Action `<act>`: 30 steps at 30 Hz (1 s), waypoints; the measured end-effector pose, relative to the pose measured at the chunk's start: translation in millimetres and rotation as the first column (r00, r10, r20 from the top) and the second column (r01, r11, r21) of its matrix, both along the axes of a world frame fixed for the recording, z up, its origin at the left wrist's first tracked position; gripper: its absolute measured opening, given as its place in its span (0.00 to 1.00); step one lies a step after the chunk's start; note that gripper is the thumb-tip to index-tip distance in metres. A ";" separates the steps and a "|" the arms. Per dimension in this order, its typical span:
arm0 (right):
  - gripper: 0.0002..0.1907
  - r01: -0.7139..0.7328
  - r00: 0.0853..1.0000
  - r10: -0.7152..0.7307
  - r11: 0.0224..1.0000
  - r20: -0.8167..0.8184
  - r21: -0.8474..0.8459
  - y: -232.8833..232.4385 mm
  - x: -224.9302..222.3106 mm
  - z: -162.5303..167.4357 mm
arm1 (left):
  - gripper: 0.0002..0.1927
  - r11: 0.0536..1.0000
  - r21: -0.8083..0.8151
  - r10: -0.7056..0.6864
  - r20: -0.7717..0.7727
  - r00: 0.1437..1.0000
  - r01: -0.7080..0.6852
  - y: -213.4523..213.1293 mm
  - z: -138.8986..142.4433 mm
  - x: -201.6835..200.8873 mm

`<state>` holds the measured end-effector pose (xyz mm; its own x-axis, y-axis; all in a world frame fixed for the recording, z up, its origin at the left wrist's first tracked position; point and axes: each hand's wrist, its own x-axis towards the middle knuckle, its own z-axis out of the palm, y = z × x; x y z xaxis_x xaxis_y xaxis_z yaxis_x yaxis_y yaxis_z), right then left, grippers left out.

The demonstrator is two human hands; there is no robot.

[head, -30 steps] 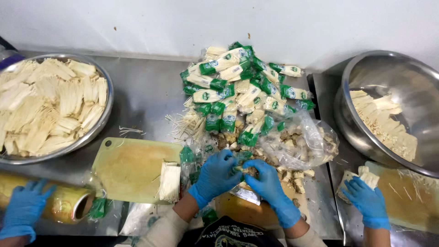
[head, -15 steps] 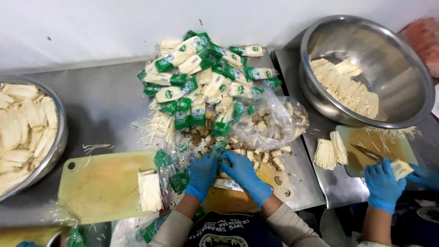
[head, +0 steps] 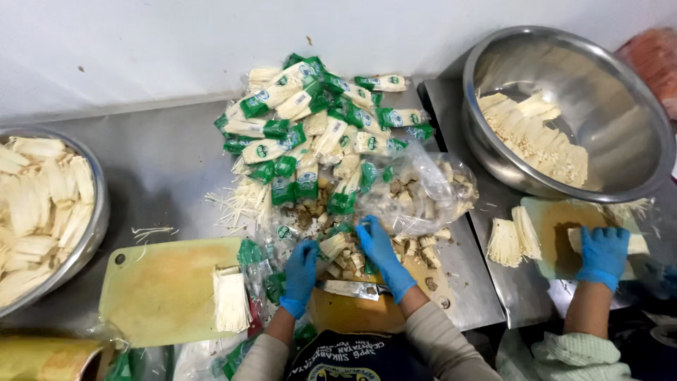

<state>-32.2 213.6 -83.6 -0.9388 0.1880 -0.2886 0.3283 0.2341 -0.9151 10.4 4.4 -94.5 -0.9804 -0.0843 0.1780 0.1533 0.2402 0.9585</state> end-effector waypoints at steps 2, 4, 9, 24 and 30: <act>0.31 0.067 0.949 0.067 0.913 -0.309 0.403 -6.9 8.5 4.8 | 0.07 0.996 0.083 -0.026 0.129 0.991 0.016 1.2 -0.6 3.3; 0.28 -0.074 0.915 0.292 0.798 -0.277 0.598 -13.0 14.7 7.5 | 0.07 0.995 0.096 -0.039 0.103 0.994 0.029 0.7 -1.9 6.8; 0.26 -0.439 0.882 0.470 0.829 -0.008 0.348 -26.0 15.8 -4.5 | 0.08 0.976 0.211 -0.077 0.071 0.995 0.060 -6.4 0.0 17.4; 0.22 -0.140 0.970 0.090 0.966 -0.224 -0.217 28.1 2.1 -3.5 | 0.16 0.914 0.301 0.186 0.286 0.940 -0.272 -36.5 -5.3 11.1; 0.15 0.082 0.891 -0.045 0.995 -0.451 0.061 65.3 -5.7 22.6 | 0.23 0.773 0.351 0.383 0.407 0.829 -0.529 -97.4 21.2 -56.4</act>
<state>-37.9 278.9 -60.9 -0.9501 0.2562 0.1781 -0.0965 0.3017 -0.9485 -46.0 -93.0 -73.4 -0.8007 -0.5305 -0.2784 -0.1728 -0.2406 0.9551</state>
